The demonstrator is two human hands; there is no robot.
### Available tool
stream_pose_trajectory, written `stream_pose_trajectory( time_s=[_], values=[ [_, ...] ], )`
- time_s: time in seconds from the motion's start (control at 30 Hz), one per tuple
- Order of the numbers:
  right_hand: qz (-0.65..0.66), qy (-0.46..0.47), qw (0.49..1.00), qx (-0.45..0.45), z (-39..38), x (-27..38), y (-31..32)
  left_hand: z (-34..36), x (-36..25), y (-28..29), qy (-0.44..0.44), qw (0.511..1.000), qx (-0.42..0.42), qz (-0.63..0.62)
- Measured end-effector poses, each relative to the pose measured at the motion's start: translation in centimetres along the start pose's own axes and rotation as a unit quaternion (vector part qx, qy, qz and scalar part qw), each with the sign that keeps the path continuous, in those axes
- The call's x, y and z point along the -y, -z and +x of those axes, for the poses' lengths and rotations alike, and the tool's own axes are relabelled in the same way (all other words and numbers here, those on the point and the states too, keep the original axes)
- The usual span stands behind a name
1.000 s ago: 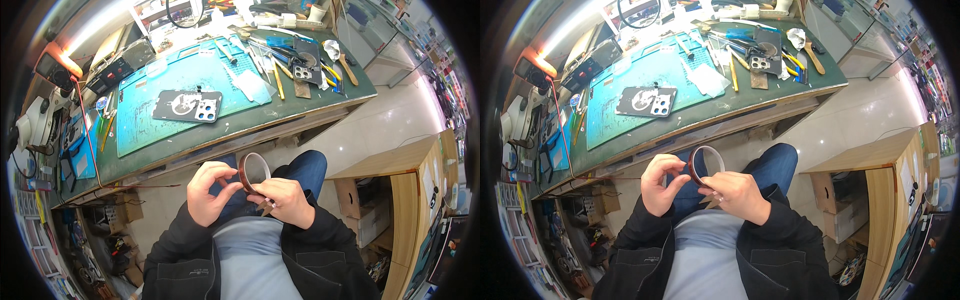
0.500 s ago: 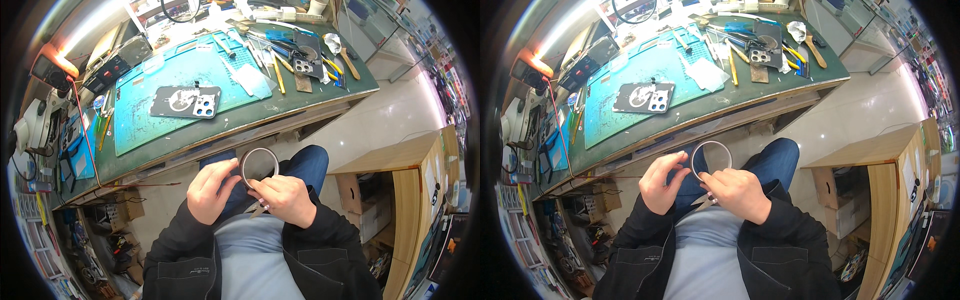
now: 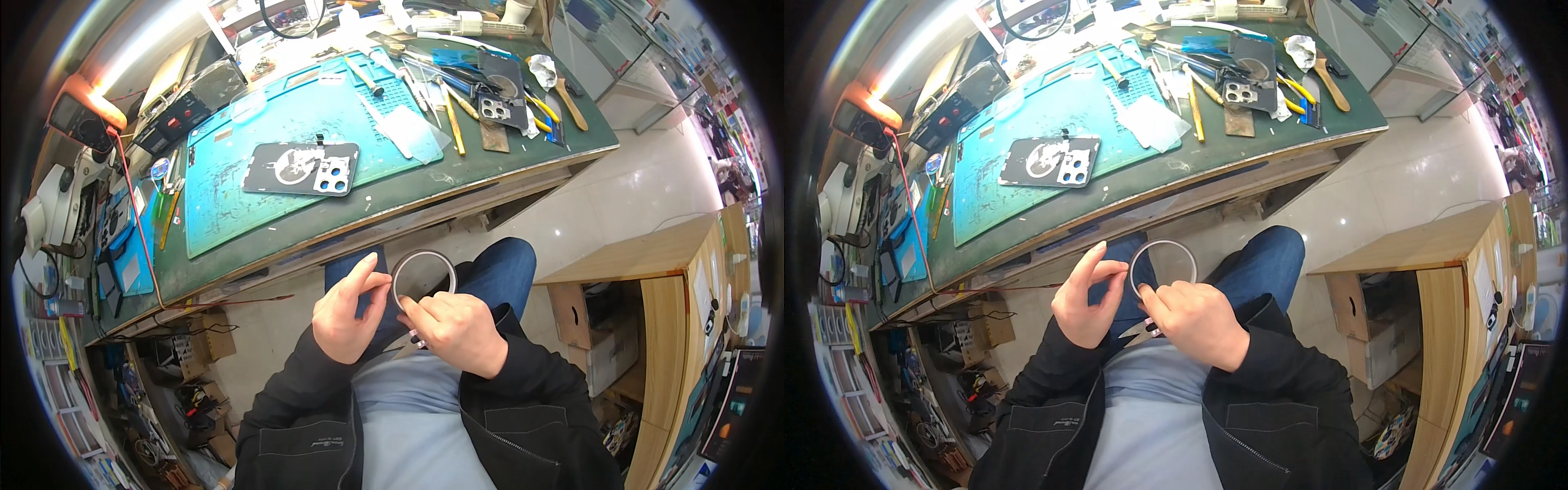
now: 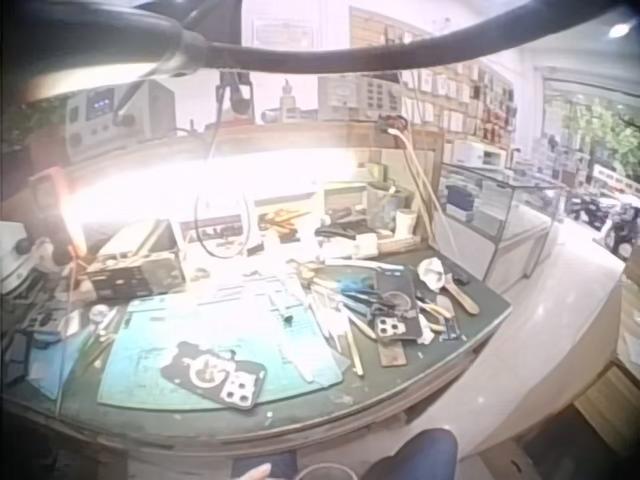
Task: The person cleans a small electronic component with a brush and screwdriver, then applies adhesive tape to the back of a smartphone. They place the component into the phone's back cover and press it into place.
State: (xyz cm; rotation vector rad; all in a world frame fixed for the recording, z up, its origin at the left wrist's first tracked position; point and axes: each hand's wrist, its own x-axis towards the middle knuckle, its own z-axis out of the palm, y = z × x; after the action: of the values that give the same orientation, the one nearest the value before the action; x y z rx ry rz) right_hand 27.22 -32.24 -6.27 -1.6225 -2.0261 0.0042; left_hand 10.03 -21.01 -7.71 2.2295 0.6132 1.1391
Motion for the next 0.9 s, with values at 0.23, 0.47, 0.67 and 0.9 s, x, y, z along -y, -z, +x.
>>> stream_pose_trajectory(
  time_s=[0.23,0.47,0.67,0.9],
  values=[
    [0.016,0.001,1.000,-0.009,0.1,0.2,0.1,-0.6,0.3,-0.2,0.009,0.999,0.007,-0.032],
    [0.122,-0.045,0.990,-0.054,-0.2,-0.2,0.0,0.2,0.3,0.4,0.179,0.953,0.034,-0.243],
    [0.141,-0.044,0.987,-0.061,-0.4,-0.4,0.2,0.6,-0.2,0.6,0.208,0.929,0.047,-0.301],
    [0.104,-0.022,0.994,-0.034,-0.3,-0.2,1.0,0.6,-0.8,0.6,0.180,0.954,0.032,-0.237]
  ],
)
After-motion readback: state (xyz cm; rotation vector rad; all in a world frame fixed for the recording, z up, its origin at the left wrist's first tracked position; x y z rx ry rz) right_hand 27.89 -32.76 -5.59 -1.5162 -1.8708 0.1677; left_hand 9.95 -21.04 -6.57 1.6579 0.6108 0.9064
